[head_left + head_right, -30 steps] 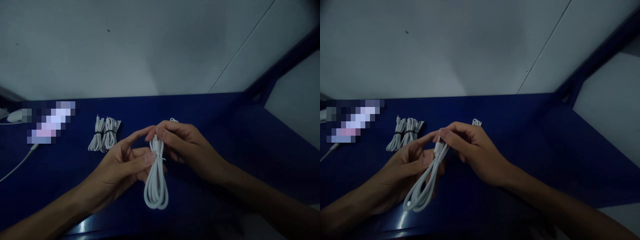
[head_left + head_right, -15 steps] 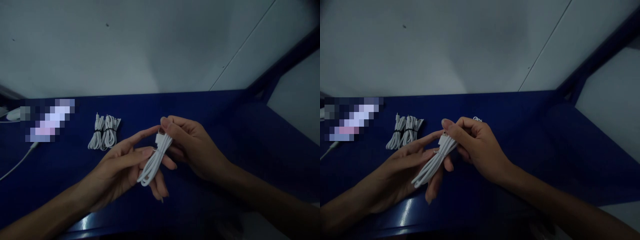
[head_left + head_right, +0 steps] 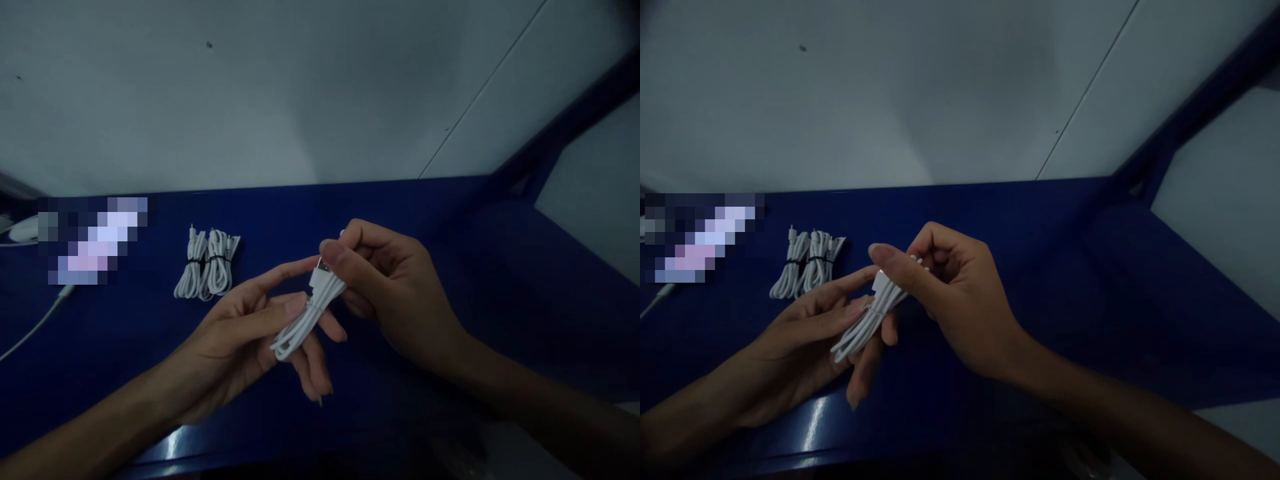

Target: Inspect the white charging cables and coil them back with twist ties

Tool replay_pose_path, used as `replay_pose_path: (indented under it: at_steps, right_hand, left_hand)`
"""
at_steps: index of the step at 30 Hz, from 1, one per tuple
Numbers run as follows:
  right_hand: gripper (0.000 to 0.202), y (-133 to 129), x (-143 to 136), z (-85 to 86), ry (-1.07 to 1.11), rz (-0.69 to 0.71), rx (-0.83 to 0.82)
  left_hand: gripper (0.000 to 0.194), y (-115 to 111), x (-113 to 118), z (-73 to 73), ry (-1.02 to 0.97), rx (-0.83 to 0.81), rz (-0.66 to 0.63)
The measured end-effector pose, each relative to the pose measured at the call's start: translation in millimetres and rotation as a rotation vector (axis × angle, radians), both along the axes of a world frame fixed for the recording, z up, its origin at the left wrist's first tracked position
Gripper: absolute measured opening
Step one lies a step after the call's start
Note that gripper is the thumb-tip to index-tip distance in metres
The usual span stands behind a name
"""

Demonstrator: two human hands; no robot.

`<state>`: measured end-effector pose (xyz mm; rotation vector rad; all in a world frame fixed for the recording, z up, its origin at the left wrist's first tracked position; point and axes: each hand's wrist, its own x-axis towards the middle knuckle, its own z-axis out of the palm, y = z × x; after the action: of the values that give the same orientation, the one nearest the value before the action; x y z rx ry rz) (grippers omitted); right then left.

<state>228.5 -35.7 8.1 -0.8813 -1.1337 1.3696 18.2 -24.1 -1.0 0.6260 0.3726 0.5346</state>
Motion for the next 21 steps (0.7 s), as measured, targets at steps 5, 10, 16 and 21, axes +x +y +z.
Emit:
replay_pose_path:
  at_steps: [5,10,16,21]
  right_hand:
    - [0.043,-2,0,2.8,-0.068,-0.035,0.004]
    - [0.041,-1,1,0.8,-0.063,-0.017,-0.006]
    - [0.034,1,3,-7.5,0.070,0.140,-0.103]
    - [0.037,3,4,-9.5,0.109,0.221,-0.187]
  left_hand:
    - [0.044,0,3,3.2,0.037,-0.010,0.007]
    - [0.042,1,4,4.2,0.056,-0.021,0.014]
    - [0.047,2,1,-0.5,0.018,-0.041,-0.022]
    - [0.047,3,1,-3.0,0.026,-0.062,-0.057]
